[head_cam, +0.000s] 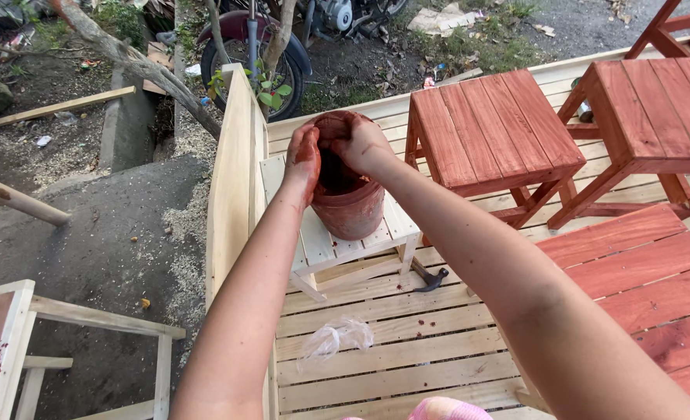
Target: The person applies reddish-brown stain to a wooden stool using a cloth. They rub the stain onto the seat and legs, periodically dipping the cloth into a bucket to reload stain. The stool is turned to access different sides during the process.
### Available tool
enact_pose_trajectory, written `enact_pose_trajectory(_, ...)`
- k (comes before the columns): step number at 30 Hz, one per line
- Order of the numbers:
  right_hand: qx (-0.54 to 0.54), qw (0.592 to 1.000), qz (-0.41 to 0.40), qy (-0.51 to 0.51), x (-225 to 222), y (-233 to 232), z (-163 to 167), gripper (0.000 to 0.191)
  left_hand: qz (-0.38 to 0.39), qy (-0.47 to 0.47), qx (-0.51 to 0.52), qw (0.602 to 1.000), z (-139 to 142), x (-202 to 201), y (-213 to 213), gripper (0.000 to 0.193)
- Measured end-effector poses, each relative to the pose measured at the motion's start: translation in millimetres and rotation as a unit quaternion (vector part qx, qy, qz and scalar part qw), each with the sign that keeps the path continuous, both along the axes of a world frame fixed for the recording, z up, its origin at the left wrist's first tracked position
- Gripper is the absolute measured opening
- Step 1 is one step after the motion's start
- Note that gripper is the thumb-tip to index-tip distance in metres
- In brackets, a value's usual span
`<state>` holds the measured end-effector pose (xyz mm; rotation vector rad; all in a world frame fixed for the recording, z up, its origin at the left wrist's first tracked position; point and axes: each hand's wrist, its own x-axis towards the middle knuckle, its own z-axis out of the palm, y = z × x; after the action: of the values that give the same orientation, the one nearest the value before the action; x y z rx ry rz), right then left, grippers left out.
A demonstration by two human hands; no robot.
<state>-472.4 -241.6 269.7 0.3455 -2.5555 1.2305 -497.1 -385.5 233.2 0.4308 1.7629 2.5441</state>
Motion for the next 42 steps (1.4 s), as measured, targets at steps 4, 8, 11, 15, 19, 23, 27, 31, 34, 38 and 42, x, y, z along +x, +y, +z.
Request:
enact_pose_trajectory(4,-0.215,0.971,0.027,-0.101,8,2,13,0.049,-0.039,-0.147,0.026,0.988,15,21,-11,0.053)
enact_pose_trajectory(8,-0.497,0.853,0.117,-0.109,28,10,35,0.037,-0.007,-0.044,-0.047,0.998,36,44,-11,0.050)
enact_pose_trajectory(11,-0.588,0.796,0.112,-0.089,50,18,56,0.032,0.045,0.032,-0.159,0.986,46,60,-4,0.051)
enact_pose_trajectory(15,-0.621,0.770,0.146,-0.034,91,35,76,0.034,0.128,0.140,-0.191,0.963,59,84,24,0.040)
enact_pose_trajectory(19,-0.599,0.793,0.111,-0.009,150,70,76,0.039,0.006,0.004,-0.067,0.998,75,125,83,0.037)
enact_pose_trajectory(23,-0.591,0.797,0.120,0.029,206,123,57,0.046,-0.070,-0.179,-0.081,0.978,84,178,132,0.045)
enact_pose_trajectory(27,-0.623,0.781,0.041,-0.009,258,191,22,0.054,-0.210,-0.185,-0.023,0.960,61,234,201,0.054)
enact_pose_trajectory(31,-0.661,0.749,-0.028,-0.036,314,269,-16,0.062,-0.252,-0.184,-0.052,0.949,22,279,274,0.060)
enact_pose_trajectory(34,-0.692,0.718,-0.046,-0.054,366,332,-38,0.064,-0.268,-0.134,-0.092,0.950,-15,309,327,0.058)
enact_pose_trajectory(38,-0.680,0.716,-0.127,-0.092,426,423,-60,0.065,-0.175,-0.068,-0.045,0.981,-83,335,376,0.048)
enact_pose_trajectory(42,-0.593,0.761,-0.203,-0.168,471,503,-98,0.069,0.024,-0.202,-0.007,0.979,-153,352,407,0.041)
